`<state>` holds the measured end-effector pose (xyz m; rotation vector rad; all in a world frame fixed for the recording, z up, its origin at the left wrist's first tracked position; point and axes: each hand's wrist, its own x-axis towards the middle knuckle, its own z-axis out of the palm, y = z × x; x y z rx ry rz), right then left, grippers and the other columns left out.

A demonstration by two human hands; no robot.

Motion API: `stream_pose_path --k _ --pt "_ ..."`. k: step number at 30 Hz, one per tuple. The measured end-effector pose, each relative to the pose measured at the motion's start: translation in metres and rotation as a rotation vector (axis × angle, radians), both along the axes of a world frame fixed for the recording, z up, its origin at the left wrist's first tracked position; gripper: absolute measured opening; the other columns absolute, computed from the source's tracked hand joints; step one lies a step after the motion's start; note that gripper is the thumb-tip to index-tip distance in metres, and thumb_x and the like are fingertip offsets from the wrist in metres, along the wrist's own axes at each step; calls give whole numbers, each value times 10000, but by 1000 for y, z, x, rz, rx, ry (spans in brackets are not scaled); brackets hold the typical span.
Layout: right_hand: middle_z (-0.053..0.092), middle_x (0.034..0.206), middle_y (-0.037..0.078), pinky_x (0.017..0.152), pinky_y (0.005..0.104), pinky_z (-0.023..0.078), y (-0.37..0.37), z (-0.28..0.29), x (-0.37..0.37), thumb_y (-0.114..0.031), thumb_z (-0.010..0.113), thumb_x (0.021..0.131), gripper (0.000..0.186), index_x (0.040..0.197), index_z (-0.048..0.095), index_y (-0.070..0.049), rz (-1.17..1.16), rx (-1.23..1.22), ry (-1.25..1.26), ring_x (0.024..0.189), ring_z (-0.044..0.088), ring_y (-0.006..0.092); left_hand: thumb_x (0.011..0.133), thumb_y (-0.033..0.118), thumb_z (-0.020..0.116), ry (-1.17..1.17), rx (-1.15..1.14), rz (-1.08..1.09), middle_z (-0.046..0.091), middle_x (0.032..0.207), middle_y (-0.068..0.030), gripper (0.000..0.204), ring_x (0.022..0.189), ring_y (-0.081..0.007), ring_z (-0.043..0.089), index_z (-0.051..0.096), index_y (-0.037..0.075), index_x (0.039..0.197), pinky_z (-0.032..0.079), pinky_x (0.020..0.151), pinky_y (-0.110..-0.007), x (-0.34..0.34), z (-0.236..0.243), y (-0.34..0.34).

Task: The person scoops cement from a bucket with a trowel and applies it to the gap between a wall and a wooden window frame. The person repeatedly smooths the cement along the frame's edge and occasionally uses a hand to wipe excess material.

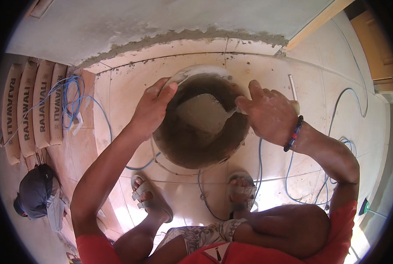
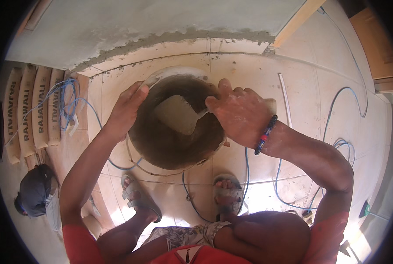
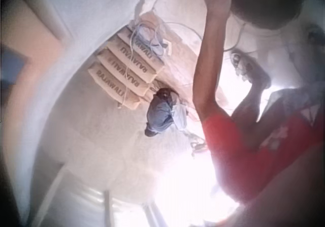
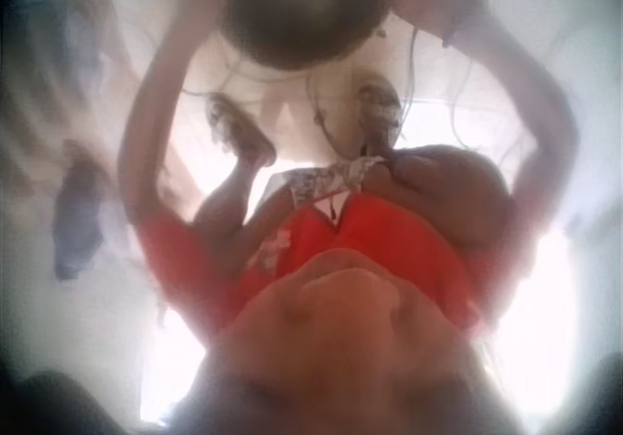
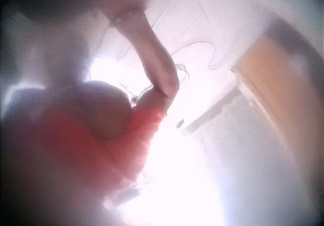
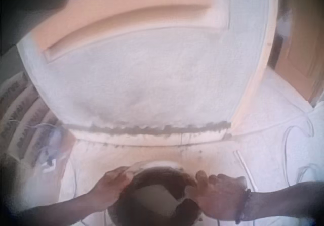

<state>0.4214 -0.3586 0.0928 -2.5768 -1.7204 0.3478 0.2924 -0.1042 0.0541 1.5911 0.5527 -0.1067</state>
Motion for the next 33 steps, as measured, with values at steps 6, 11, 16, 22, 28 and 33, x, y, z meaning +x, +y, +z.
stream_pose_path --k 6,11,16,22,28,33 --pt "551 953 137 781 432 500 12 -1 1 -71 668 791 274 1057 614 -108 20 76 -61 868 615 309 988 405 515 -14 142 -49 508 739 -9 567 637 -102 455 494 -74 1291 419 604 -279 13 7 -9" --pt "554 940 98 769 400 492 26 -15 -4 -90 627 802 250 1049 631 -132 124 150 -225 858 607 265 978 410 520 40 160 -51 533 759 -46 659 669 -110 484 413 -98 1383 446 647 -301 10 9 -11" --pt "553 986 94 798 359 472 25 -33 -21 -140 595 800 203 996 645 -119 281 179 -320 883 566 229 973 406 521 23 166 -70 562 789 -74 656 693 -121 501 417 -100 1378 459 692 -306 12 8 -12" --pt "544 987 86 779 360 456 3 -31 -13 -148 605 790 208 994 637 -119 353 236 -262 850 544 221 969 408 528 18 280 -52 617 956 -120 639 788 -140 526 444 -84 1367 460 752 -299 11 3 -6" --pt "544 1006 74 779 358 455 -12 -21 -9 -132 624 772 268 1041 631 -130 219 90 -207 888 568 226 992 401 516 -28 192 -26 629 1069 -111 569 851 -141 529 492 -56 1329 458 795 -294 5 -4 3" --pt "548 1049 94 790 362 460 -17 -34 -15 -117 616 771 285 1055 618 -147 179 39 -174 892 564 222 1001 412 515 2 225 52 581 885 -26 528 644 -83 419 530 -37 1277 405 590 -261 8 10 -8"
